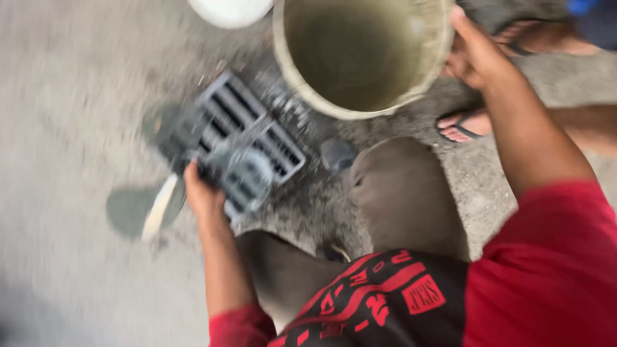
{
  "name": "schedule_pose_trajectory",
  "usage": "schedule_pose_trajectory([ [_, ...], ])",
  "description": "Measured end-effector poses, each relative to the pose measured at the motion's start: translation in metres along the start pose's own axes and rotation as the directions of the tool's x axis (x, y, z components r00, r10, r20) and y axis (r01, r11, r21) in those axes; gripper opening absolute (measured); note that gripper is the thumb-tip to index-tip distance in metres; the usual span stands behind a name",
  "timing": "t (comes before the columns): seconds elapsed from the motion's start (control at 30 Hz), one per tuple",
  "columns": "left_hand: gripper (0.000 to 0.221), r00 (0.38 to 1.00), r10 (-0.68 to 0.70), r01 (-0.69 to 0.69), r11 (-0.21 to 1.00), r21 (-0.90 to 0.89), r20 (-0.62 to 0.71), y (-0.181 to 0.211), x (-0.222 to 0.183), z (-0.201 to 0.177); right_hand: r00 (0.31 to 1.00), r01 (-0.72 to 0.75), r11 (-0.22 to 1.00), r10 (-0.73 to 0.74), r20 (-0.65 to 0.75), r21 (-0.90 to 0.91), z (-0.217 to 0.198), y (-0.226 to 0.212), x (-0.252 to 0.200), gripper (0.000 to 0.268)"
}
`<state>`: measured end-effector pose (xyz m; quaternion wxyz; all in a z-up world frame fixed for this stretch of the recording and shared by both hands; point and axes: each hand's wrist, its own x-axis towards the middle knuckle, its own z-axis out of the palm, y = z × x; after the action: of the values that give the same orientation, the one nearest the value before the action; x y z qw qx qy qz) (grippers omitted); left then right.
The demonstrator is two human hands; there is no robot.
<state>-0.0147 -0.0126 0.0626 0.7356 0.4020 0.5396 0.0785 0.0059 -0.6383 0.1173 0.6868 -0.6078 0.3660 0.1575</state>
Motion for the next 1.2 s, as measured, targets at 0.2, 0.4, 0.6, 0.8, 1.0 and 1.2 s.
schedule_pose_trajectory([
  [0.2,0.045,0.998,-0.059,0.060,0.996,-0.060,0.023,-0.022,-0.015,0.028,0.984,-0.050,0.997,0.039,-0.172,-0.061,0.043,0.022,-0.057,0.071],
  [0.4,0.071,0.981,-0.185,0.185,0.983,-0.015,-0.056,-0.017,-0.109,0.033,0.939,-0.204,0.978,0.211,-0.270,0.053,0.015,0.061,-0.012,0.074],
  [0.6,0.063,0.943,-0.326,0.322,0.944,-0.071,-0.063,-0.002,-0.138,-0.008,0.857,-0.332,0.796,0.479,-0.192,0.507,0.124,0.071,-0.068,0.054],
  [0.8,0.056,0.938,-0.339,0.332,0.938,-0.097,-0.067,0.009,-0.116,-0.058,0.738,-0.564,0.526,0.667,0.104,0.637,0.220,0.080,-0.119,0.029],
  [1.0,0.054,0.928,-0.358,0.365,0.930,0.054,-0.106,0.023,-0.129,-0.050,0.593,-0.717,0.696,0.571,0.568,0.049,0.256,-0.015,-0.182,0.029],
  [1.2,0.039,0.956,-0.183,-0.284,-0.377,0.882,0.230,0.043,-0.115,-0.022,0.751,-0.451,0.854,0.520,0.406,-0.259,0.158,-0.028,0.021,0.037],
])
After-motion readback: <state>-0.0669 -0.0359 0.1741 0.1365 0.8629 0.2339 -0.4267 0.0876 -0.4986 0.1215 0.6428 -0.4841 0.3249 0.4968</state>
